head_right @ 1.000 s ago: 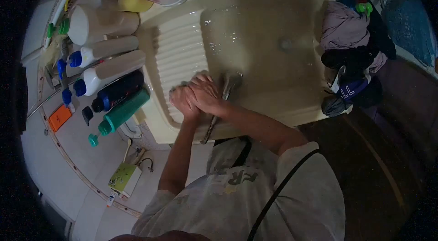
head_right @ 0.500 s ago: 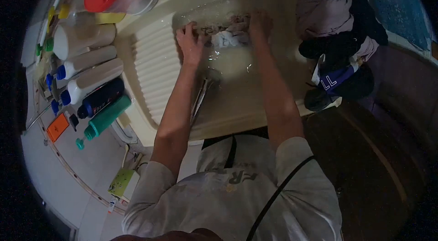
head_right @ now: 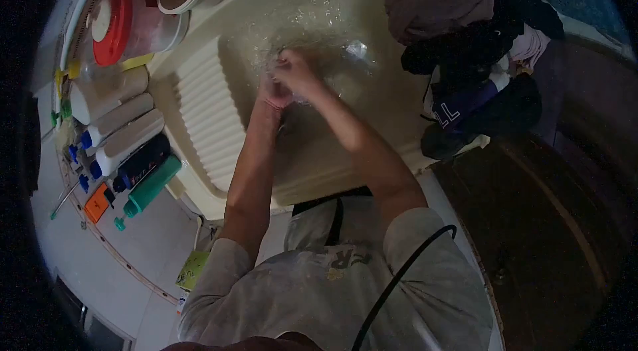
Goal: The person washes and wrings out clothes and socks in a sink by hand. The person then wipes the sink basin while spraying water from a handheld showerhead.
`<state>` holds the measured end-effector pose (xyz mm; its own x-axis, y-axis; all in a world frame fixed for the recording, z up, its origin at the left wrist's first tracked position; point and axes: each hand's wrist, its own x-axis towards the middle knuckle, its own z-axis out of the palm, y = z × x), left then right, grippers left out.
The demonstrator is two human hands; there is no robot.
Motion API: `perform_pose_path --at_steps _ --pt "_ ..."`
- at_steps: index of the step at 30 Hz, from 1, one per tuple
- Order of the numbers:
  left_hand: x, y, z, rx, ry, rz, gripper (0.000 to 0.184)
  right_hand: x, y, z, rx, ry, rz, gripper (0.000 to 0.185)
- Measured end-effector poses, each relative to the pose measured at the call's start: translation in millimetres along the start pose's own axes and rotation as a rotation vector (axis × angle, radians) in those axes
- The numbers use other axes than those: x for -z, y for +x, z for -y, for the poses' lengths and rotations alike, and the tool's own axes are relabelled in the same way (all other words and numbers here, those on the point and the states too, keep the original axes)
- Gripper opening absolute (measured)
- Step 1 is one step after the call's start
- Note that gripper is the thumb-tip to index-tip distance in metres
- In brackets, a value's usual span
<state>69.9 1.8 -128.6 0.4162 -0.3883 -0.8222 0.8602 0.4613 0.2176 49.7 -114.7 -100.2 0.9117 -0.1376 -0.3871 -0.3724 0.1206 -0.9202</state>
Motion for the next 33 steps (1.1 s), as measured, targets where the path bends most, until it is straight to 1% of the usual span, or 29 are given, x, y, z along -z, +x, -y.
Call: perform_pose_path --at_steps 1,2,4,5,6,7,8,9,10,11,12,13,14,16,17,18,19,20,21,22,23,24,25,26,27,28,30,32,33 --pt "28.7 22.5 8.5 -0.099 -0.099 0.110 0.056 -26.9 -21.0 12.8 0.169 -0.281 -0.096 0.023" --pt "-6.0 -24.3 -1.5 -0.241 -0.193 0.702 0.046 -35.4 -53.2 60.0 0.367 -0.513 -0.122 0.024" --pt "-13.0 -78.4 4.8 0.245 -1.294 0.728 0.040 -72.9 -89.5 75.3 0.400 -0.540 -0.278 0.020" --pt "18.1 -61.9 14.5 0.254 -1.290 0.720 0.040 -80.8 -93.7 71.0 0.396 -0.524 -0.260 0.018" --pt "47.0 -48.1 30.3 0.118 -1.130 0.789 0.040 -85.8 -95.2 63.9 0.395 -0.508 -0.240 0.018" --pt "68.8 -5.0 22.7 -0.020 -0.966 0.855 0.039 -82.6 -82.0 58.7 0.451 -0.545 -0.289 0.021" --pt "79.4 53.7 14.5 -0.155 -0.796 0.911 0.039 -76.8 -57.1 46.8 0.427 -0.557 -0.338 0.022" --pt "86.0 108.3 16.3 -0.284 -0.621 0.953 0.039 -69.8 -29.4 36.5 0.397 -0.566 -0.388 0.024" --pt "115.5 124.5 20.1 -0.409 -0.439 0.993 0.038 -58.7 -5.5 33.8 0.259 -0.455 -0.395 0.021" --pt "23.6 27.5 11.5 -0.177 -0.318 0.445 0.042 -42.9 16.0 32.7 0.124 -0.347 -0.397 0.019" --pt "-19.2 -11.5 -1.3 -0.140 -0.142 0.215 0.035 -20.6 34.4 34.7 0.055 -0.401 -0.398 0.010" --pt "-37.1 -28.6 -7.0 -0.103 0.031 -0.016 0.030 1.9 46.1 34.7 -0.012 -0.507 -0.418 0.013" --pt "-19.7 -20.0 -18.8 0.007 0.010 -0.030 0.036 20.1 49.8 33.7 -0.081 -0.608 -0.436 0.020" --pt "-14.8 -23.1 -28.9 -0.326 0.251 0.006 0.046 45.1 44.2 8.9 0.167 -0.813 -0.658 0.027" --pt "-12.3 -30.8 -33.4 -0.337 0.412 -0.224 0.059 42.0 43.9 1.4 0.174 -0.810 -0.652 0.027" --pt "-13.4 -34.2 -32.7 -0.342 0.414 -0.223 0.059 40.3 43.9 -6.5 0.157 -0.909 -0.763 0.027" --pt "-21.5 -41.1 -29.5 -0.208 0.265 -0.120 0.062 38.5 40.9 -18.4 0.132 -1.009 -0.877 0.027" --pt "-26.9 -43.5 -26.8 -0.073 0.115 -0.015 0.066 31.3 38.9 -39.6 0.127 -1.009 -0.881 0.027" --pt "-24.3 -41.3 -26.5 -0.069 0.118 -0.013 0.066 17.4 39.0 -62.7 0.055 -0.441 -0.426 0.024" --pt "-14.7 -35.5 -27.9 0.021 0.009 0.084 0.073 5.0 41.5 -72.5 -0.013 0.123 0.031 0.023" --pt "1.7 -26.8 -28.9 0.114 -0.101 0.179 0.079 -13.5 27.7 -50.9 0.030 -0.041 0.134 0.020" --pt "47.7 7.6 -28.8 0.031 -0.257 0.664 0.068 -34.5 -2.2 -9.6 0.072 -0.207 0.242 0.020" --pt "47.5 7.6 -24.9 0.034 -0.260 0.661 0.068 -48.6 -42.1 36.5 0.197 -0.341 0.149 0.020" --pt "41.2 7.2 -21.3 -0.011 -0.180 0.545 0.064 -60.0 -71.8 85.5 0.325 -0.475 0.051 0.020" --pt "31.5 4.9 -16.4 -0.055 -0.101 0.429 0.060 -85.1 -71.3 124.7 -0.042 -1.154 0.420 0.020" --pt "21.6 -0.5 -11.7 -0.098 -0.021 0.310 0.056 -84.5 -67.7 98.0 -0.047 -1.153 0.419 0.020" --pt "-1.3 -13.5 -10.4 -0.192 0.141 0.073 0.048 -74.4 -36.6 22.7 0.533 -0.682 -0.147 0.018" --pt "-19.3 -35.2 -17.8 -0.288 0.292 -0.180 0.040 -26.6 17.0 30.0 0.044 -0.412 -0.241 0.018" --pt "-37.5 -51.2 -33.4 -0.117 0.133 -0.027 0.040 -1.7 45.2 3.4 0.051 -0.661 -0.497 0.020"
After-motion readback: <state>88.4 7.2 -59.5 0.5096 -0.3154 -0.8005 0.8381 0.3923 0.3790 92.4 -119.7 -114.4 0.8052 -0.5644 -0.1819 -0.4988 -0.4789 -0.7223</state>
